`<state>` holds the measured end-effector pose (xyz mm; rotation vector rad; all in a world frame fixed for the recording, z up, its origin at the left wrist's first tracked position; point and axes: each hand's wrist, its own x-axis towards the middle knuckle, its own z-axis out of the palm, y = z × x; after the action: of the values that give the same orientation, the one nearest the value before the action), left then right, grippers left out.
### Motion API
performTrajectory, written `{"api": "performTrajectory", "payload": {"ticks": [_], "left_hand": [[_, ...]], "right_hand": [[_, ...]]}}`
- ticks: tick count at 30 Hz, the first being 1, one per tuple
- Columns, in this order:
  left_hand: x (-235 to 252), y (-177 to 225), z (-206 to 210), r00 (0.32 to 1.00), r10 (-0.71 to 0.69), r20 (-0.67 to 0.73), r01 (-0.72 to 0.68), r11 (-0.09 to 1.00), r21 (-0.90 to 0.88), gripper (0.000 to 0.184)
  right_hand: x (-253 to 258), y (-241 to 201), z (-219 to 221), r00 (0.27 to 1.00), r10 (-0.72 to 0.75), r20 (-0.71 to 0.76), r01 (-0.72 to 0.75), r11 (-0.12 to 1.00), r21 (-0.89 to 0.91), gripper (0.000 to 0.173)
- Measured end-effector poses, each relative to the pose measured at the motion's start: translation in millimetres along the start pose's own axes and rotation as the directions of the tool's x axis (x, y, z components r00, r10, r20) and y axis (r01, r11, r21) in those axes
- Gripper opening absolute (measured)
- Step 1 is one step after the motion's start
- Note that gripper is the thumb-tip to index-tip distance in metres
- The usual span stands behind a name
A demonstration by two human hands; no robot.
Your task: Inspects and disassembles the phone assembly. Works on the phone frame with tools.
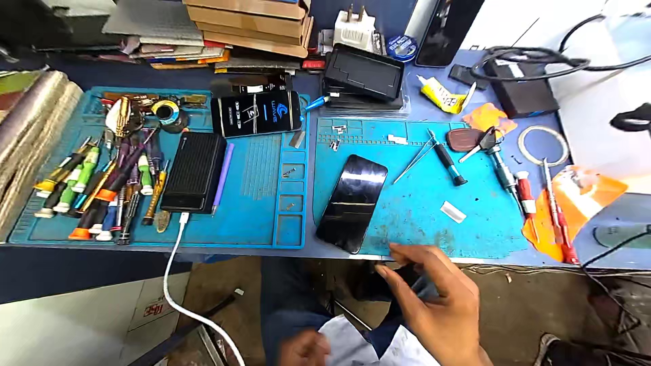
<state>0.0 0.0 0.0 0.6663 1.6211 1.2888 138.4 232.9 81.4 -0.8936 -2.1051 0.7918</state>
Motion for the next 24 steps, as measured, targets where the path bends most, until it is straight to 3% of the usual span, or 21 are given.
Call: {"api": "performTrajectory", "payload": {"ticks": [2,4,5,6,7,9,11,15,18,19,22,24], "left_hand": [[14,29,29,0.949,0.295,0.115,-0.312,0.934,0.173,0.022],[47,75,33,0.815,0.579,0.037,-0.554,0.758,0.343,0.023],[66,99,31,0.744,0.668,-0.003,-0.592,0.661,0.461,0.023],[86,120,29,0.703,0.711,-0.016,-0.568,0.574,0.59,0.023],[105,138,27,0.723,0.691,0.009,-0.493,0.507,0.707,0.027],[136,165,32,0.846,0.532,0.021,-0.297,0.44,0.847,0.052],[157,172,43,0.904,0.428,-0.019,-0.151,0.359,0.921,0.074],[164,177,62,0.927,0.374,-0.027,-0.064,0.229,0.971,0.084],[170,187,66,0.97,0.229,-0.085,0.001,0.343,0.939,0.101],[174,191,65,0.978,0.182,-0.101,0.019,0.405,0.914,0.099],[175,195,55,0.985,0.151,-0.079,-0.041,0.658,0.752,0.053],[171,185,41,0.976,0.209,-0.053,-0.169,0.896,0.41,0.027]], "right_hand": [[15,-7,1,0.999,0.044,0.007,-0.045,0.997,0.057,0.027],[29,-11,-4,0.988,0.153,0.017,-0.153,0.966,0.209,0.025],[33,-12,-7,0.978,0.207,0.02,-0.205,0.941,0.271,0.024],[33,-11,-9,0.968,0.249,0.018,-0.242,0.919,0.31,0.024],[31,-10,-10,0.961,0.276,0.015,-0.265,0.907,0.327,0.023],[18,-4,-11,0.95,0.312,0.013,-0.297,0.892,0.341,0.023],[4,2,-10,0.94,0.342,0.008,-0.323,0.878,0.354,0.023],[-13,10,-9,0.917,0.398,0.005,-0.368,0.842,0.396,0.021],[-12,11,-8,0.915,0.403,0.024,-0.375,0.826,0.42,0.021],[-10,10,-8,0.916,0.399,0.029,-0.372,0.822,0.432,0.021],[-4,5,-9,0.912,0.407,0.043,-0.38,0.801,0.463,0.022],[0,3,-12,0.907,0.417,0.052,-0.384,0.771,0.509,0.026]]}}
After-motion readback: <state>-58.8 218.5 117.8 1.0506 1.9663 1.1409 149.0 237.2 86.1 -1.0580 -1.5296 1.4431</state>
